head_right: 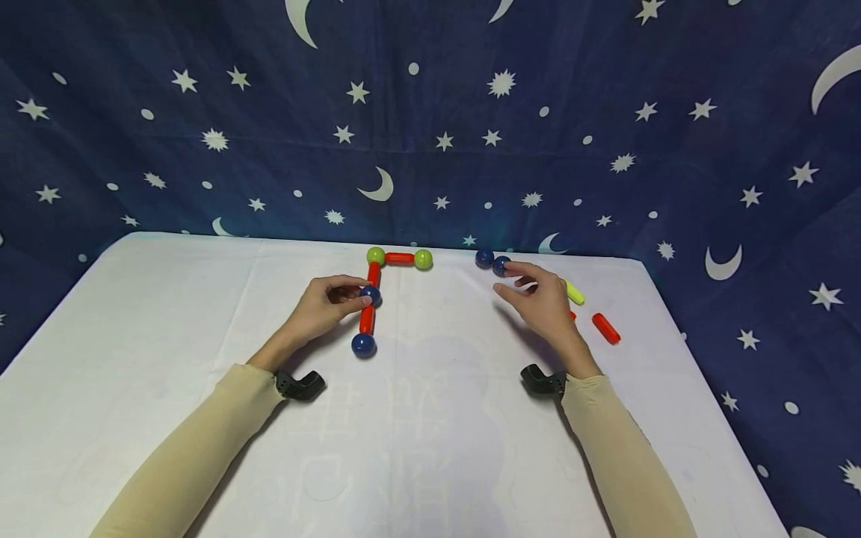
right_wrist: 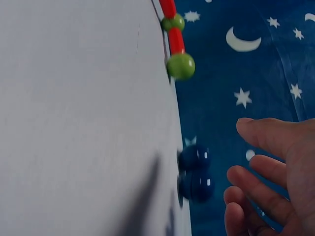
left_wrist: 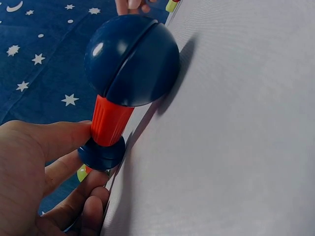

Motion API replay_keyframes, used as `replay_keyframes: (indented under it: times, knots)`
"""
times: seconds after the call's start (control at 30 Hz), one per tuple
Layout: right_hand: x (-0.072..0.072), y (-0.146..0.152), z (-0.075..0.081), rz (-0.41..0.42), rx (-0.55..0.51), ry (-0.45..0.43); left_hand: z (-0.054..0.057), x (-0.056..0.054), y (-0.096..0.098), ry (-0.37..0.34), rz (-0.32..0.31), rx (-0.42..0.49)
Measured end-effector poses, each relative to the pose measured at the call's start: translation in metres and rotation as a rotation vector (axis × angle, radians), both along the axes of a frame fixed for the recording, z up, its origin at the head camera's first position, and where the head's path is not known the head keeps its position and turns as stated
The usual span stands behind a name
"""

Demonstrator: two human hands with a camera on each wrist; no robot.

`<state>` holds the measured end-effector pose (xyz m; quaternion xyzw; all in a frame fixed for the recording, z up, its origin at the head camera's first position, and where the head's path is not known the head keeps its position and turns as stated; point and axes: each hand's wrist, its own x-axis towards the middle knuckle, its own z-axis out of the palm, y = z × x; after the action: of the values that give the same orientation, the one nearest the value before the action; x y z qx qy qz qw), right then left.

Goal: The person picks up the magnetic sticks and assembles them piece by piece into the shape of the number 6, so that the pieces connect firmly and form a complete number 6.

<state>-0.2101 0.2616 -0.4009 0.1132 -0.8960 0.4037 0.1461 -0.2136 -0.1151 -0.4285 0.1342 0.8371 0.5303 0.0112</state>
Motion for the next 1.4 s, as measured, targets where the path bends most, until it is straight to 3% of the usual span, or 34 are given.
replay_keyframes:
  times: [0.27,0.63,0.9,1.27,1.4]
  knots:
    - [0.009,0.031,-0.001,-0.066,0.025,0.033,0.001,0.000,0.000,-0.001,-0.002,0.003]
    - [0.027,0.067,-0.006,-0.136,0.114,-0.023,0.001,0.000,0.000,-0.009,0.002,-0.001]
    - [0.029,0.073,-0.013,-0.113,0.160,-0.007,0.001,0.000,0.000,-0.014,0.003,-0.001]
    - [0.031,0.070,-0.013,-0.142,0.268,-0.124,0.000,0.000,0.000,0.002,0.002,-0.003]
    - [0.032,0.070,-0.013,-0.138,0.274,-0.106,0.000,0.000,0.000,0.001,0.003,-0.001]
